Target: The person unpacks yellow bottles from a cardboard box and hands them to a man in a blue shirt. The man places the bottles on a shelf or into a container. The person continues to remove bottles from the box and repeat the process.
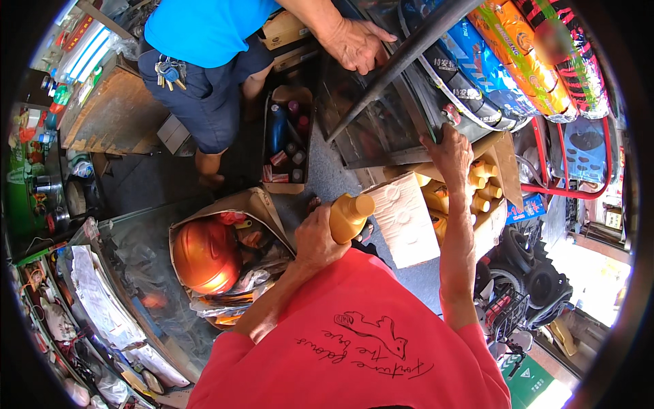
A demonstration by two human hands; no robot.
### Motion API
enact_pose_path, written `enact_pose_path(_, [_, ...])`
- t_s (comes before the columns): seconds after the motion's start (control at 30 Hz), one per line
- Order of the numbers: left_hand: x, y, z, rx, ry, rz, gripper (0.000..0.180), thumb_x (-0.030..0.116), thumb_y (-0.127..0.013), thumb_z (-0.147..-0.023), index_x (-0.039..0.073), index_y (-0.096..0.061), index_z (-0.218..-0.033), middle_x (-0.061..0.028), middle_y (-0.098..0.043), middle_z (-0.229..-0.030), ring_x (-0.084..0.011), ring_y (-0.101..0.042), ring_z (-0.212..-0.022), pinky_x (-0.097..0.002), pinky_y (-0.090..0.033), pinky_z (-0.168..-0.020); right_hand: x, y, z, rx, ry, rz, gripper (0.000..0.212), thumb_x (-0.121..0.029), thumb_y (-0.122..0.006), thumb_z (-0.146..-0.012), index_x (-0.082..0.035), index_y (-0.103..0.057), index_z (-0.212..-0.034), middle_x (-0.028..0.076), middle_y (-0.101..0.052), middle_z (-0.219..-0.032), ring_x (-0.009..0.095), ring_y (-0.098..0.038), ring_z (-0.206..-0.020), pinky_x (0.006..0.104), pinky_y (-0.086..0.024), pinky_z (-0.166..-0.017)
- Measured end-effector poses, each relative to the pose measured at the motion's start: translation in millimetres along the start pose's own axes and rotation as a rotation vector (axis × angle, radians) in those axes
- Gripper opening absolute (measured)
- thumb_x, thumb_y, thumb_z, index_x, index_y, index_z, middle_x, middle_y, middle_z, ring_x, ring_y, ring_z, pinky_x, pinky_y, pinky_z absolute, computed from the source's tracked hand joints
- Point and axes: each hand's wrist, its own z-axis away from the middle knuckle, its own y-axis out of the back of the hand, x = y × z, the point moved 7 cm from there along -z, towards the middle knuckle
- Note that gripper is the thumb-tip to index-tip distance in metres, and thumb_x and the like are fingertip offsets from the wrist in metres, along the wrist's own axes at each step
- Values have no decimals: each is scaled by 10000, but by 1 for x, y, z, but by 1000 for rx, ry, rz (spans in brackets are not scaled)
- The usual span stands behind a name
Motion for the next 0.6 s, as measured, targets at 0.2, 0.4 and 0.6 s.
enact_pose_path(0.2, [1, -3, 0, -22, 22, -18, 715, 156, -822, -637, 33, -489, -1258, -202, -656, -1089, -410, -651, -984, -469, -547, -846, 1, 0, 1, 92, 41, 27, 443, -438, -805, -752, -33, -639, -826, 182, -684, -733, 381, -682, -750, 489, -510, -679])
enact_pose_path(0.4, [1, -7, 0, -23, 4, -28, 714, 192, -839, -642, 31, -494, -1247, -210, -652, -1064, -430, -652, -957, -483, -549, -805, 8, -6, 3, 111, 34, 72, 462, -456, -816, -727, -42, -644, -837, 200, -679, -736, 392, -684, -734, 494, -523, -651])
enact_pose_path(0.6, [-1, -5, -6, -20, 67, -53, 719, 268, -848, -621, 26, -499, -1202, -216, -660, -1033, -427, -662, -907, -486, -560, -777, 3, 1, 7, 112, 3, -25, 416, -396, -825, -719, -49, -630, -840, 201, -662, -745, 403, -660, -759, 505, -508, -692])
